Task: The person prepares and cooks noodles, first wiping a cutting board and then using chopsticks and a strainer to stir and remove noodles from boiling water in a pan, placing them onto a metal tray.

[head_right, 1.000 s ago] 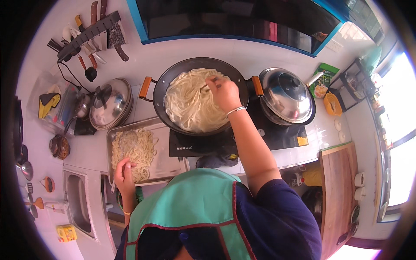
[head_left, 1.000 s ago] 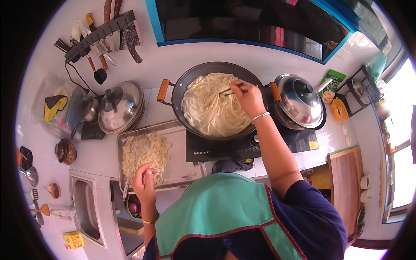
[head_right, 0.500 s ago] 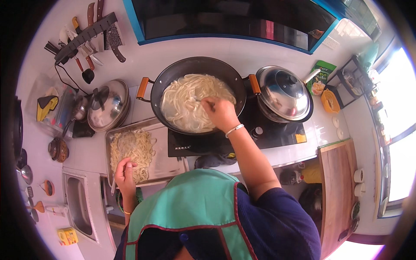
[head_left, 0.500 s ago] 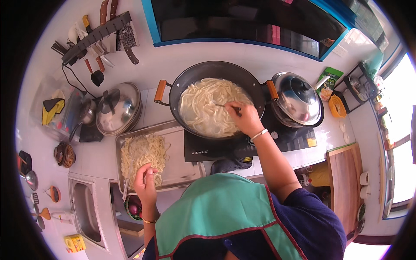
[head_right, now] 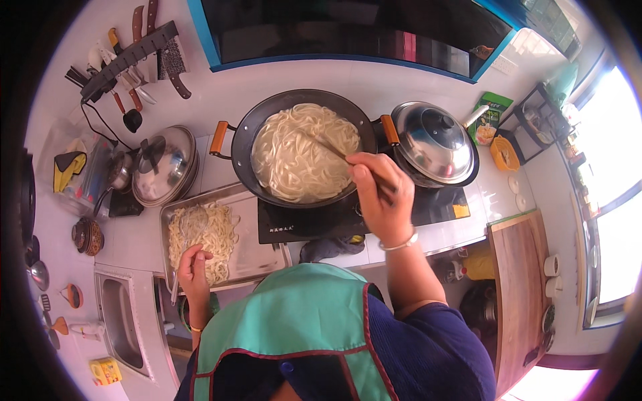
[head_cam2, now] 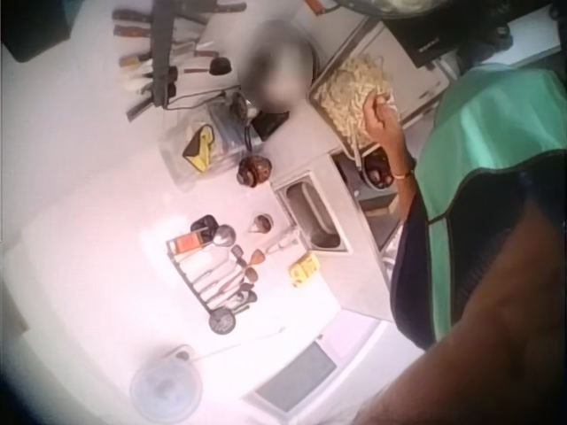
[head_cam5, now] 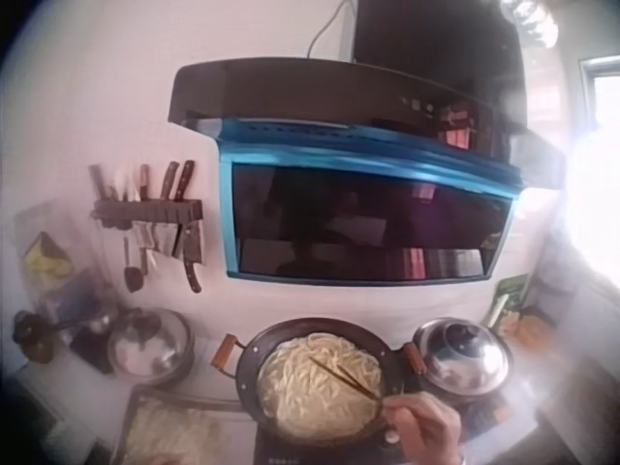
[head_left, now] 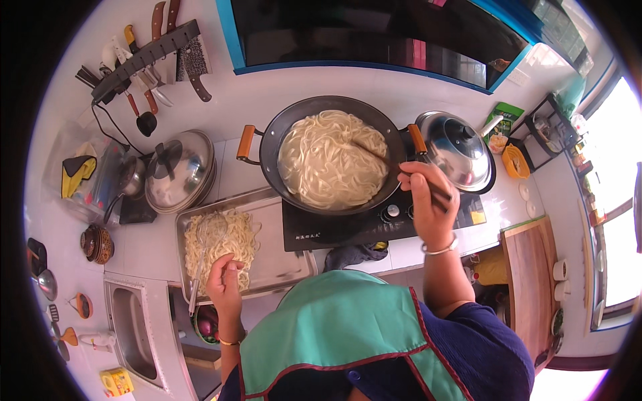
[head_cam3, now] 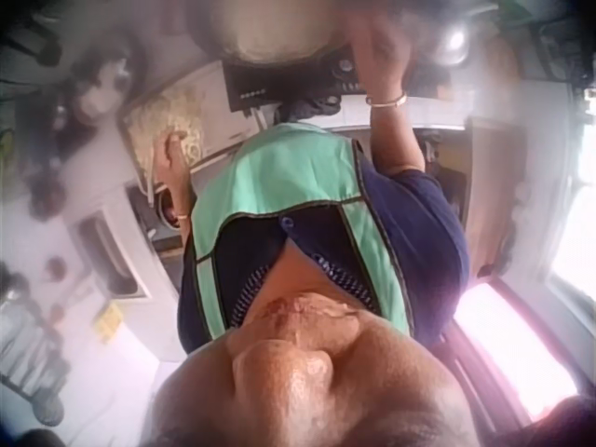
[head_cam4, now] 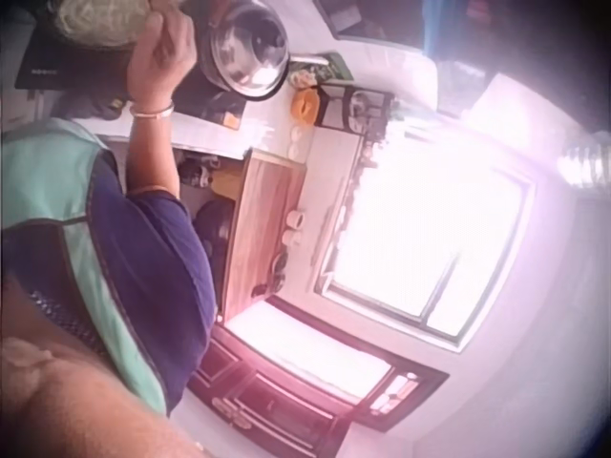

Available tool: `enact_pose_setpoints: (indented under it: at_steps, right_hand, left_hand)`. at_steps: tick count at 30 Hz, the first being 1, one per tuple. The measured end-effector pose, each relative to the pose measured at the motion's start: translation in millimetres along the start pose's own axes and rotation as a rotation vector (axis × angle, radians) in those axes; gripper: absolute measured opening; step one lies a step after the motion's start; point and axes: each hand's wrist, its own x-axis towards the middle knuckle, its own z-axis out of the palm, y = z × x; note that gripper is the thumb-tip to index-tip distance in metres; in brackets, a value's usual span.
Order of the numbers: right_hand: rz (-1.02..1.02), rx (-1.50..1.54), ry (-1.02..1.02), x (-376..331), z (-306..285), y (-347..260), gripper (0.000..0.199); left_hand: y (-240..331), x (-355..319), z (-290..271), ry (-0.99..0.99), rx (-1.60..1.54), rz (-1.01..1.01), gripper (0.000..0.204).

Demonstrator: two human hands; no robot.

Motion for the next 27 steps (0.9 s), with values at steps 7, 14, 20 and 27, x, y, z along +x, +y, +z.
enact_pose_setpoints:
  at_steps: [7, 14, 20, 27]
  right_hand:
    - [-0.254, -0.223, -0.111, -33.9, 15.6, 23.1, 0.015]
    - [-0.265, -0.212, -0.292, -63.9, 27.3, 32.4, 0.026]
    - [-0.285, -0.268, -0.294, -80.6, 13.0, 25.4, 0.028]
    - [-0.248, -0.413, -0.190, -88.0, -8.7, 14.1, 0.029]
  left_hand:
    - [3.2, 2.1, 15.6, -0.111, -0.004, -0.009, 0.019]
    - [3.1, 10.6, 39.6, -0.178, -0.026, 0.007, 0.019]
    - [-2.3, 25.2, 76.4, -0.371, -0.067, -0.032, 0.018]
    - [12.5, 32.8, 104.6, -0.577, -0.132, -0.006, 0.018]
